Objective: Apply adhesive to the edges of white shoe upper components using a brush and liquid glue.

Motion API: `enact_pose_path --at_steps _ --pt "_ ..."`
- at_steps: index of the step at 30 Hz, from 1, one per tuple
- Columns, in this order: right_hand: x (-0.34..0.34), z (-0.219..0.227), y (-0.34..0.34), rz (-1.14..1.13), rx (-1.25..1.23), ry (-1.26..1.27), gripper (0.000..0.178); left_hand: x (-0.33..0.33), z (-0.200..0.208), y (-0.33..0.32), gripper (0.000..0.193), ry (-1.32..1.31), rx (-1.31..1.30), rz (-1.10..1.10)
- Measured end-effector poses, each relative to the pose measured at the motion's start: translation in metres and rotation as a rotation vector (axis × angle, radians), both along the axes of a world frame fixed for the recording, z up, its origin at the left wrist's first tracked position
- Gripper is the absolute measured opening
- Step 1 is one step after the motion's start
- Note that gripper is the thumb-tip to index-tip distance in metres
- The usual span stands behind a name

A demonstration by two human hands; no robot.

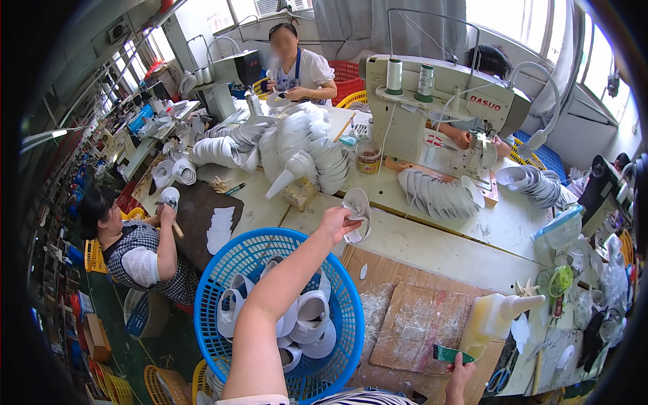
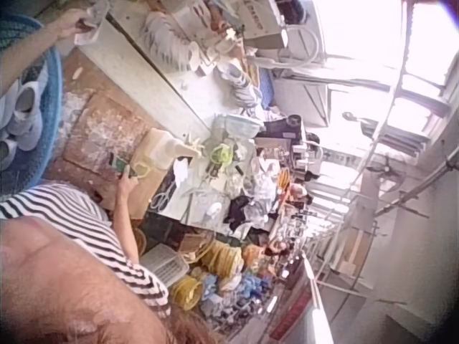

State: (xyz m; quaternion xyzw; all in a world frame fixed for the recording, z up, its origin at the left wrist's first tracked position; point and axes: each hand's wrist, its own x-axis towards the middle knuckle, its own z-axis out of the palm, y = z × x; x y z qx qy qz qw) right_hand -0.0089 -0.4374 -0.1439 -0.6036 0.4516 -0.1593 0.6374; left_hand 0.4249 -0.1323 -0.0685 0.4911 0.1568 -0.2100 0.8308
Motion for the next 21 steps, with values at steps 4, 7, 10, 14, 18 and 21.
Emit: enact_pose_path --at_steps 4,7,10,14,18,21 --pt "-0.001 0.002 0.0 -0.001 -0.001 0.016 0.019 -0.001 -0.002 -0.002 0.018 0.003 -0.001 0.003" --pt "0.005 0.009 0.005 0.006 -0.006 0.022 0.018 0.005 -0.008 0.002 0.019 -0.016 -0.007 -0.017" --pt "0.006 0.017 0.007 0.029 0.013 0.026 0.018 0.01 -0.016 0.004 0.02 -0.013 0.011 -0.041" --pt "0.001 0.011 0.004 0.037 -0.004 0.024 0.02 0.016 -0.01 -0.007 0.017 -0.025 0.034 -0.037" --pt "0.003 0.018 0.004 0.03 0.001 0.07 0.023 0.021 -0.015 -0.012 0.009 -0.032 0.048 -0.022" --pt "0.003 0.019 0.0 0.055 -0.004 0.076 0.025 0.032 -0.032 0.002 0.007 0.026 0.039 -0.054"
